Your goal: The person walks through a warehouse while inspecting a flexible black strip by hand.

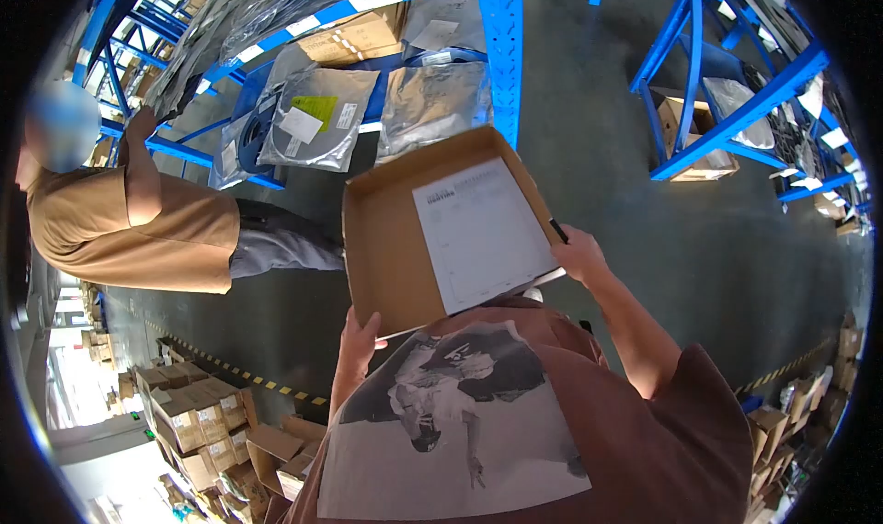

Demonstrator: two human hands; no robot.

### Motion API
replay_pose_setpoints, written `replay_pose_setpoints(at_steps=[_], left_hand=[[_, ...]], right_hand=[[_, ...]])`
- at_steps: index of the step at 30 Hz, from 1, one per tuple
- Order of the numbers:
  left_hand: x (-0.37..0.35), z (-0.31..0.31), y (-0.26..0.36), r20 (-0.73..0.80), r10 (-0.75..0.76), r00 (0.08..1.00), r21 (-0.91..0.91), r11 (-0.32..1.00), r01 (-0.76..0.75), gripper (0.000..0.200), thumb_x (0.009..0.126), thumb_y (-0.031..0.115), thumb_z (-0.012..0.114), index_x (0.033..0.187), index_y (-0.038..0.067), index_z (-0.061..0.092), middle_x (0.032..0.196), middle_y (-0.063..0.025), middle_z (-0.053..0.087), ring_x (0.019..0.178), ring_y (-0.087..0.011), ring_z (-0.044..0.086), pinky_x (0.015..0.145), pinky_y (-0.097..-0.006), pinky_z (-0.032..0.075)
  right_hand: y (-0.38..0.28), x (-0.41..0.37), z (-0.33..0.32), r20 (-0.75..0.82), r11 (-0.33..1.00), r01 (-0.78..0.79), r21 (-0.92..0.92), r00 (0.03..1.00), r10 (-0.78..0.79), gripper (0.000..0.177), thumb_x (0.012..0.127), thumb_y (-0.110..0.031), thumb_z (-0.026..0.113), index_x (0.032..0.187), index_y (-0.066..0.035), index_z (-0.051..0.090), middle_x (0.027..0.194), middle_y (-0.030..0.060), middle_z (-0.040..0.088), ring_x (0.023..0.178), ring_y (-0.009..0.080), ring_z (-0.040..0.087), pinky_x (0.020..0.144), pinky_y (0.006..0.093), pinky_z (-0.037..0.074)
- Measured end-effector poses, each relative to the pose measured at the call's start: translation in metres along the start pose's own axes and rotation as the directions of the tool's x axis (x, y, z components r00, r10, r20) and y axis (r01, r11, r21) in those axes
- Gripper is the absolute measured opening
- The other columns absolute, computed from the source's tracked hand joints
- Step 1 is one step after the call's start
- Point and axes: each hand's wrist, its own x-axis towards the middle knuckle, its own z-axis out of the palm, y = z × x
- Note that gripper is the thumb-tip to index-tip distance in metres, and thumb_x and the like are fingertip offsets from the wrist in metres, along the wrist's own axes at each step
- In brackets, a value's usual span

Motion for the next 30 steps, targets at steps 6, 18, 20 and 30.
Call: replay_pose_setpoints(at_steps=[6,18,20,30], left_hand=[[0.003,-0.003,0.010,0.093,-0.091,0.991,0.152,0.985,0.076,0.051,0.085,0.029,0.052,0.126,0.000,0.040,0.111,-0.0180,0.054,0.090,-0.0244,0.060,0.054,-0.0315,0.056],[0.003,-0.003,0.009,0.056,-0.051,0.997,0.268,0.963,0.034,0.051,0.086,0.034,0.045,0.125,0.003,0.038,0.090,-0.0181,0.063,0.058,-0.0250,0.063,0.060,-0.0334,0.050],[0.001,-0.003,0.012,0.056,-0.058,0.997,0.225,0.973,0.044,0.050,0.086,0.031,0.048,0.125,0.002,0.039,0.099,-0.0184,0.060,0.073,-0.0248,0.062,0.057,-0.0319,0.052],[-0.011,-0.002,0.024,-0.167,0.448,0.878,0.240,0.883,-0.404,0.054,0.085,0.016,0.052,0.133,0.003,0.031,0.118,-0.0231,0.050,0.109,-0.0343,0.052,0.090,-0.0369,0.042]], right_hand=[[0.006,0.017,0.000,0.127,0.991,-0.053,-0.126,0.989,0.069,0.040,0.069,-0.022,0.052,0.103,-0.004,0.059,0.092,0.0208,0.062,0.087,0.0370,0.059,0.075,0.0411,0.046],[0.008,0.019,0.001,0.146,0.989,0.001,-0.148,0.989,0.021,0.039,0.070,-0.023,0.050,0.103,-0.003,0.059,0.096,0.0225,0.061,0.092,0.0389,0.057,0.078,0.0422,0.045],[0.006,0.018,0.000,0.150,0.987,0.005,-0.161,0.989,0.020,0.040,0.071,-0.023,0.050,0.104,-0.003,0.059,0.097,0.0225,0.061,0.092,0.0389,0.057,0.079,0.0419,0.045],[-0.020,-0.009,-0.002,-0.183,0.970,0.244,0.026,0.955,-0.235,0.045,0.073,-0.020,0.053,0.116,-0.006,0.051,0.083,0.0201,0.062,0.078,0.0379,0.059,0.069,0.0396,0.047]])
